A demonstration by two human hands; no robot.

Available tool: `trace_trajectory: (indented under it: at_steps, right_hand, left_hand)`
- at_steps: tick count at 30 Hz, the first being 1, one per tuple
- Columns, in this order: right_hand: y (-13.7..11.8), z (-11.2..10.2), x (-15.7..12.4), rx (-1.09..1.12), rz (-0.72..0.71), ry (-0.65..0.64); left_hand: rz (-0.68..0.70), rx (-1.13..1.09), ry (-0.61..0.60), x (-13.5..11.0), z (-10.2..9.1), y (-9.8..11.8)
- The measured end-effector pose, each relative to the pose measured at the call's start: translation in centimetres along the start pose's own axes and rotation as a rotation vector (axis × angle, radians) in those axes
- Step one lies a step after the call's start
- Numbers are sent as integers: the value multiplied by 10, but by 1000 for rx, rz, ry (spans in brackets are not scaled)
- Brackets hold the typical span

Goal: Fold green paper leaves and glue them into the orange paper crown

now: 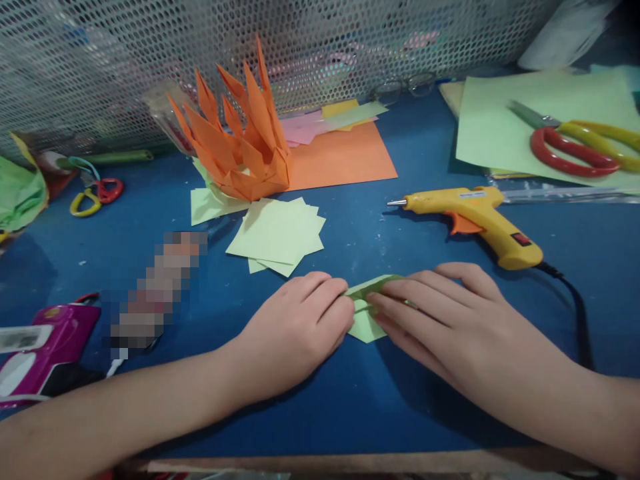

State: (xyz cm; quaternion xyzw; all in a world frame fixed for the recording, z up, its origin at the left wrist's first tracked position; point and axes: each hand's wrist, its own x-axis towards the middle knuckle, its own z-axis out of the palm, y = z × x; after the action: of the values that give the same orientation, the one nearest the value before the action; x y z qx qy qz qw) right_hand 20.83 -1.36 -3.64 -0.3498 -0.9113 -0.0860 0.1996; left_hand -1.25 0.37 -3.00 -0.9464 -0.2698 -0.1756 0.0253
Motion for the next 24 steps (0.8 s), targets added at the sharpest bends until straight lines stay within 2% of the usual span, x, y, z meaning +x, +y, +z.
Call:
trace_trajectory:
  at_steps: [13, 20, 24]
  right_hand:
    - [2, -4, 2, -40, -88, -3]
    - [1, -4, 3, -51, -81, 5]
    - [1, -2, 2, -49, -59, 16]
  left_hand:
    - [26, 7, -7, -1, 1, -2]
    - [41, 132, -48, -1, 1, 2]
    - [106, 171, -44, -2, -1, 5]
